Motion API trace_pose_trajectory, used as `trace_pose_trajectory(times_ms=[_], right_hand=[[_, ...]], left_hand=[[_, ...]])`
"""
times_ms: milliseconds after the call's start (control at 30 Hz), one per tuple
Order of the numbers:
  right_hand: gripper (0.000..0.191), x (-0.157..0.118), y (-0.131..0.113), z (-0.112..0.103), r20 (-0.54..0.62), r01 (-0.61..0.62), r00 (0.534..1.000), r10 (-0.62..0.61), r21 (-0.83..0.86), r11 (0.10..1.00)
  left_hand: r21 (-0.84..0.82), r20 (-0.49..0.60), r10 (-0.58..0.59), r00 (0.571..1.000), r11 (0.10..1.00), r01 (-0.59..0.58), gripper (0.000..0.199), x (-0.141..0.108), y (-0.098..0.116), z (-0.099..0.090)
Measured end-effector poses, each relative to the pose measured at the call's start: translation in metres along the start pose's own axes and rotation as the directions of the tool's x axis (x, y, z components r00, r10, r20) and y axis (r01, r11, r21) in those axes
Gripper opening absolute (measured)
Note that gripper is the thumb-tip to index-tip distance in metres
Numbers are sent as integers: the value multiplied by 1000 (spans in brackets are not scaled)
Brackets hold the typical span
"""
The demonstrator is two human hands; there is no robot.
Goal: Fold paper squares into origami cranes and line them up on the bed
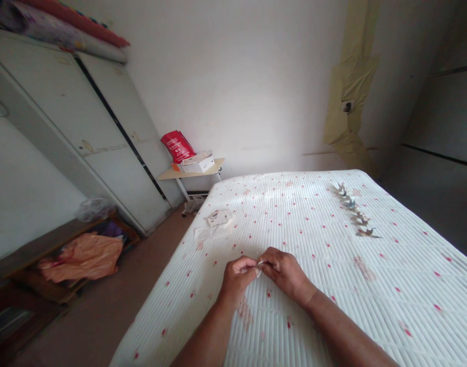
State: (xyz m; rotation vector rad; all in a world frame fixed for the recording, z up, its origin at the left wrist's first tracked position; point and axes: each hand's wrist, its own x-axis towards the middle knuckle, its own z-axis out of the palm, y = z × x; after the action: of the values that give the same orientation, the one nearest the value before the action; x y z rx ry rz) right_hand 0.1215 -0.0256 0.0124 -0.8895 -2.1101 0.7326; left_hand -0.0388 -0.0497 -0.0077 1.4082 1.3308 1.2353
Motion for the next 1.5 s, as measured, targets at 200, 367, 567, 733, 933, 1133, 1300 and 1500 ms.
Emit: trace_pose_trajectory(times_ms=[200,367,567,733,933,1133,1300,1500], right_hand=[[19,0,2,4,-34,-92,995,96,120,989],[19,1,2,11,-66,-180,976,207,292,939],[17,2,-2,13,-95,-172,975,203,264,949],[15,-1,-3,11,-129,-98,985,115,132,986],[11,-3,0,12,-169,-45,984,53,54,998],[19,-3,2,11,-159,-80,982,99,119,990],[18,-1,-2,10,-83,-93,989,121,284,954],[19,0,2,12,-34,-204,966,257,513,834]], left_hand=[[4,6,-24,1000,1000,24,13,1,-5,3],[-71,-11,-99,995,993,98,14,0,-4,4],[-160,-6,-165,986,974,162,13,-1,1,4],[-218,-6,-182,983,960,177,12,-1,2,6],[-246,46,-194,980,948,200,14,0,1,4],[-288,55,-212,976,932,219,13,-1,8,3],[-280,69,-182,981,940,194,13,-3,12,3],[-270,108,-170,980,943,193,12,-3,12,2]])
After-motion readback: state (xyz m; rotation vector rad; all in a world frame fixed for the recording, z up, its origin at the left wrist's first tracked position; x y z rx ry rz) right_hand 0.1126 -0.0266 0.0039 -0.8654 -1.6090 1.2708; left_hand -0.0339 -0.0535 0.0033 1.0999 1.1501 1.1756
